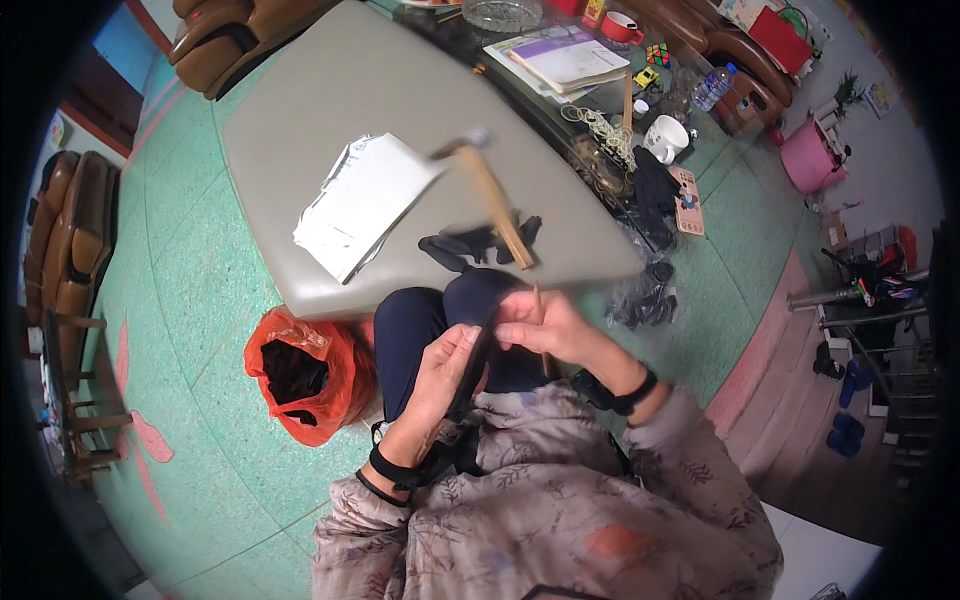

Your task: The person is repairing a black shoe by hand while sitting on the floor. They use a hammer to strike the shoe sole against a white paper on a table, then use a wooden stick to manipulate the sole and a needle to stitch the shoe.

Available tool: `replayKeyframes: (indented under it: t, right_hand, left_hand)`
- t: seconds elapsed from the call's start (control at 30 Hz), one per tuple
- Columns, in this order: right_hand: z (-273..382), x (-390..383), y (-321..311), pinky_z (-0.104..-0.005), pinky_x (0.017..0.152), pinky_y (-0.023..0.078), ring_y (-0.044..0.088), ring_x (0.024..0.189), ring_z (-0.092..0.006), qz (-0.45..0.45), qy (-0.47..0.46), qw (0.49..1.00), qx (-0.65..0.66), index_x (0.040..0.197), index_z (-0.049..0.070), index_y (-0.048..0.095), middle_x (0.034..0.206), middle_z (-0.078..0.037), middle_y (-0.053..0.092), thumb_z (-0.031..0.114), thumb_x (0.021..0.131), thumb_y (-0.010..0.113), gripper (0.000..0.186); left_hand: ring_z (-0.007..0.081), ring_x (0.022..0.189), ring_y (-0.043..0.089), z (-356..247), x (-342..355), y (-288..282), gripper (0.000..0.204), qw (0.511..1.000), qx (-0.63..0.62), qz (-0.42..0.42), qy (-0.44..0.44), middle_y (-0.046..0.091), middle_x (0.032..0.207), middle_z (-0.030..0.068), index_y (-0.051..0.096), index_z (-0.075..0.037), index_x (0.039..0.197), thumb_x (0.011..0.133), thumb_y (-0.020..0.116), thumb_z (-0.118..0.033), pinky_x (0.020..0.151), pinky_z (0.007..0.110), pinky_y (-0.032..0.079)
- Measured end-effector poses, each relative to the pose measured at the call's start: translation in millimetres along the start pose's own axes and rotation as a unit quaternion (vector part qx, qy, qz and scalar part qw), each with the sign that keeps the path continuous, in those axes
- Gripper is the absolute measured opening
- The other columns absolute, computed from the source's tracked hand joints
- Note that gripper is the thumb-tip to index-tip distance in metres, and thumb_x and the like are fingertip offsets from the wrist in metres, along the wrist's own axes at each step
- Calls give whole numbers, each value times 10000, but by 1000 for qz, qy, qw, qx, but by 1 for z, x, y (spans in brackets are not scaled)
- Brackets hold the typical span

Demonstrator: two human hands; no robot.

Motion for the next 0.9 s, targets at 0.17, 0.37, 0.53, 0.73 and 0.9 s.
replayKeyframes:
  t: [0.17, 0.37, 0.53, 0.73, 0.9]
  right_hand:
    - [-17, 3, -1, -205, 640, 443, 542, 721, -50, -40, -62, 997, 36, 898, -1, 548, 812, -1, 576, 9, 848, 586, 64]
    - [-31, -8, 9, -172, 531, 377, 476, 630, -3, -94, -126, 987, -31, 880, 24, 526, 738, 43, 524, -43, 821, 588, 108]
    - [-25, -11, 12, -192, 494, 361, 454, 593, -13, -111, -149, 976, -118, 835, -4, 558, 683, 17, 535, 52, 817, 647, 106]
    - [-14, -7, 22, -323, 530, 461, 587, 581, -241, -149, -166, 910, -350, 1020, 16, 462, 694, -124, 559, 78, 787, 672, 320]
    - [-8, -11, 2, -354, 458, 461, 593, 558, -250, -46, -377, 752, -538, 1027, 45, 528, 748, -105, 542, 38, 776, 617, 266]
  left_hand:
    - [98, 477, 446, -9, 0, 2, 239, 989, -142, 29, -17, 495, 635, 19, 521, -59, 879, 959, 469, -277, 436, 221, 345]
    - [170, 846, 630, -10, -4, 2, 57, 965, -260, -5, -17, 633, 953, 77, 548, -60, 900, 900, 564, -115, 806, 260, 490]
    - [126, 738, 609, -3, -5, 2, 50, 966, -248, -45, 54, 635, 859, 82, 528, -45, 862, 906, 547, -62, 695, 220, 484]
    - [53, 635, 539, -7, 2, 4, 135, 970, 37, -201, 129, 596, 715, 6, 518, -44, 776, 861, 623, -55, 580, 180, 422]
    - [86, 627, 592, -23, 2, -15, 83, 975, -135, -86, -153, 604, 714, 7, 573, -34, 807, 847, 633, -76, 563, 175, 466]
Point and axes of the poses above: each hand's wrist, its own x-axis towards the middle knuckle, its own y-axis out of the palm, z = x × y, the point moved 1 cm from there along x, towards the middle knuckle
